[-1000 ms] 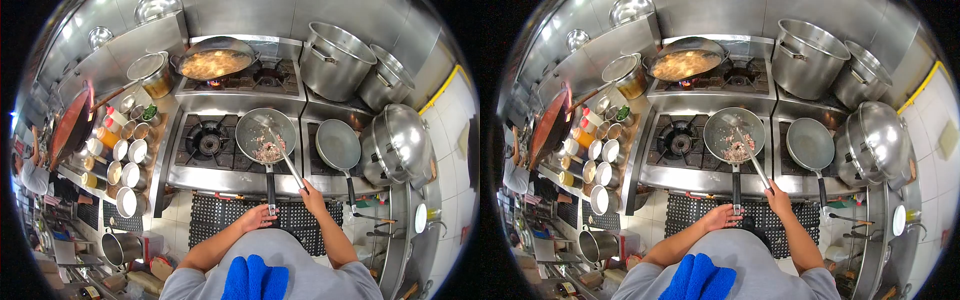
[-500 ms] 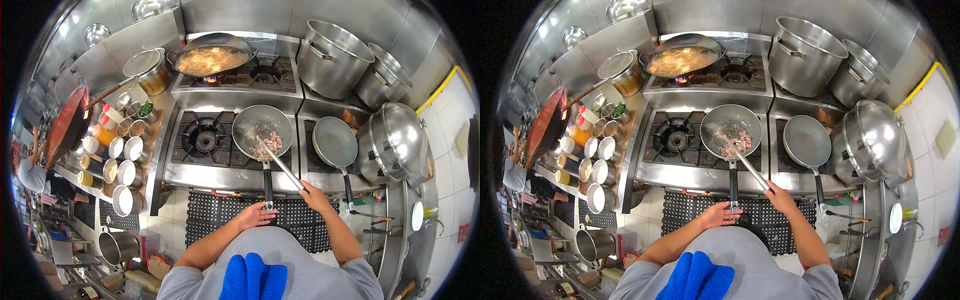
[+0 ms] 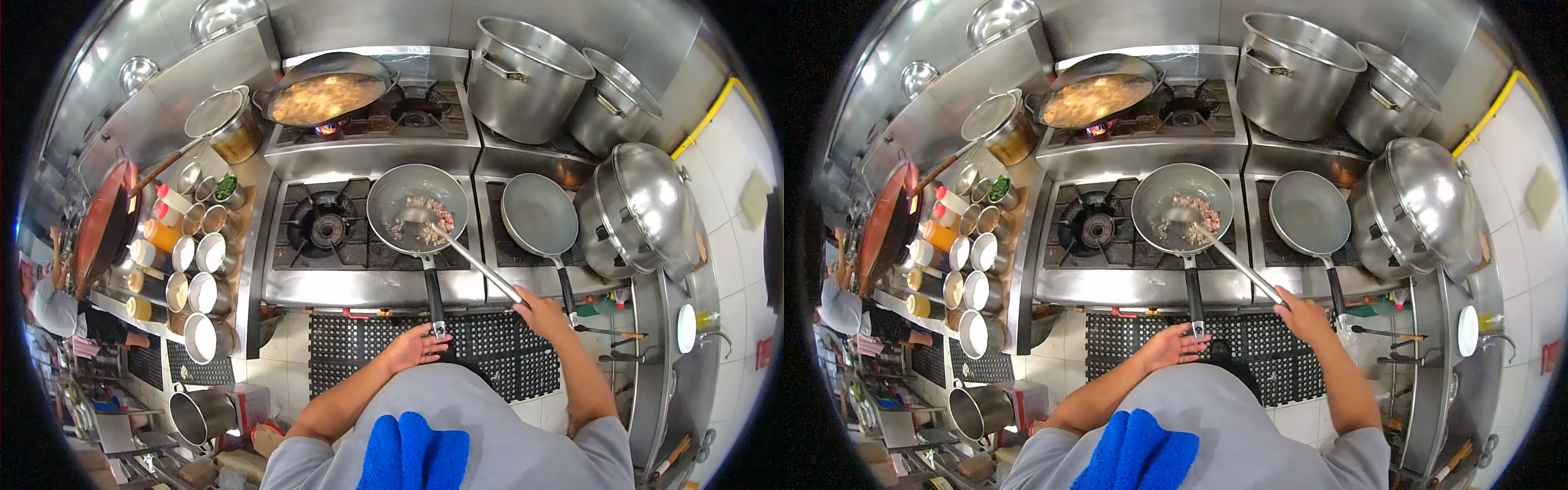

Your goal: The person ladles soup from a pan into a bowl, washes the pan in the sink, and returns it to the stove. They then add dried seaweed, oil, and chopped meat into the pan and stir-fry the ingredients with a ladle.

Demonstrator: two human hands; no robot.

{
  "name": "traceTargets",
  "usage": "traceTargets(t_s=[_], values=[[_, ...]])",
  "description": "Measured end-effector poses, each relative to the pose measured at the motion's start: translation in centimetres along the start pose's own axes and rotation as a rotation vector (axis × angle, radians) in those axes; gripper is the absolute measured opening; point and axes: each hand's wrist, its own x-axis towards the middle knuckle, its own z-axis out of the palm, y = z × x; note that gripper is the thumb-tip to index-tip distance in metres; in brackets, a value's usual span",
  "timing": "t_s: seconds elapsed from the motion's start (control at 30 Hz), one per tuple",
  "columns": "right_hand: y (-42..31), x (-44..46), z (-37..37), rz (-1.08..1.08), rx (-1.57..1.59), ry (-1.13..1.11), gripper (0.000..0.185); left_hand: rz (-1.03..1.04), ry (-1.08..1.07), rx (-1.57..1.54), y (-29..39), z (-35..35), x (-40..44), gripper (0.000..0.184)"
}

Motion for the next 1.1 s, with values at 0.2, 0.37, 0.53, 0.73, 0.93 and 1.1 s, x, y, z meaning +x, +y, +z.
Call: traceTargets(t_s=[0.2, 0.37, 0.53, 0.73, 0.93, 1.1], values=[[-2.2, 2.0, 2.6, 0.201, 0.146, 0.107, 0.049, 0.012, 0.057, 0.013, -0.2, 0.7, -0.9, 0.037], [-0.4, 0.9, 9.2, -0.119, 0.197, 0.305, 0.049, 0.03, 0.036, 0.028, -0.2, 0.5, -1.2, 0.034], [-5.5, -4.2, 0.9, 0.373, 0.699, -0.254, 0.048, 0.051, 0.068, 0.028, -0.3, 0.3, -1.3, 0.043], [-3.8, -4.1, -1.5, 0.365, 0.645, -0.382, 0.044, 0.103, 0.008, -0.034, -1.6, -1.6, -0.3, 0.046], [-3.9, -0.4, 2.6, 0.265, 0.483, -0.036, 0.045, 0.167, 0.076, -0.069, -2.4, -1.0, -0.5, 0.036], [-4.5, 1.3, 4.2, 0.356, 0.463, 0.021, 0.05, 0.234, -0.014, -0.108, -3.4, -1.8, 0.8, 0.037]])
